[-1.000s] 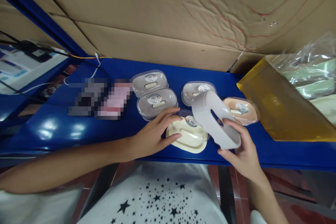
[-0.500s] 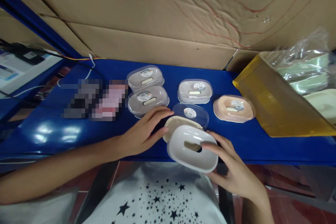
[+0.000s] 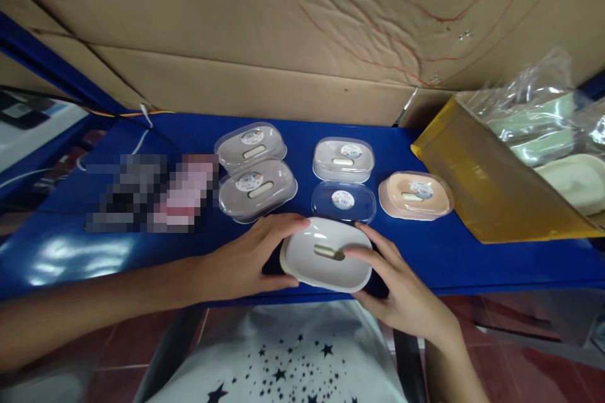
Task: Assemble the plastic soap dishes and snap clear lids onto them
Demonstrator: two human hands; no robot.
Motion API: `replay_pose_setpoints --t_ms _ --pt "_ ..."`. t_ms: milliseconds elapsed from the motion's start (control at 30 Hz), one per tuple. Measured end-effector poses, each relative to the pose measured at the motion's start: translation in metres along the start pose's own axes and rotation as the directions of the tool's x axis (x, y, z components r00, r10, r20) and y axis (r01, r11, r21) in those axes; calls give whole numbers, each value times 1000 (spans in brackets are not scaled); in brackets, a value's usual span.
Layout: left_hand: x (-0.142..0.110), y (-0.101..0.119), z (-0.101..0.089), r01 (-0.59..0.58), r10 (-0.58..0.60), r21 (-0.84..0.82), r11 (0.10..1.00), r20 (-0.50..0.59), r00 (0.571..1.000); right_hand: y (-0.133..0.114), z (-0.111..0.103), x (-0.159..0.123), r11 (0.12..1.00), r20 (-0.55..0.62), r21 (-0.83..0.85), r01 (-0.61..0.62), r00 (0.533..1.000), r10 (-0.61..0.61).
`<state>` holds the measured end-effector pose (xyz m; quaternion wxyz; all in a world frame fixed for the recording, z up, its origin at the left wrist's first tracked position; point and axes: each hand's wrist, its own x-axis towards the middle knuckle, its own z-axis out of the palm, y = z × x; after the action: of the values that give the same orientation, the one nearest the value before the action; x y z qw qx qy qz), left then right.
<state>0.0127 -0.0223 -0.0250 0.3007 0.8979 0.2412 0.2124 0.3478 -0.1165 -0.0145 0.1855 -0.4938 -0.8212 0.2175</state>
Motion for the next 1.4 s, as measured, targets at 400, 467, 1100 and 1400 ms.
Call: replay_pose_setpoints --t_ms 400,467,1100,1400 --pt "-3 -9 -7 -114 115 193 975 6 993 -13 14 20 986 7 -110 127 992 -127" --pt "-4 -10 -8 -140 139 191 972 19 990 -13 15 21 980 30 -122 156 988 -153" --pt "-1 4 -24 -169 150 172 970 118 982 16 8 46 965 -304 -258 -57 952 -25" --pt "-1 2 -12 59 -55 66 996 -51 997 13 -2 35 993 -290 -32 112 950 -117"
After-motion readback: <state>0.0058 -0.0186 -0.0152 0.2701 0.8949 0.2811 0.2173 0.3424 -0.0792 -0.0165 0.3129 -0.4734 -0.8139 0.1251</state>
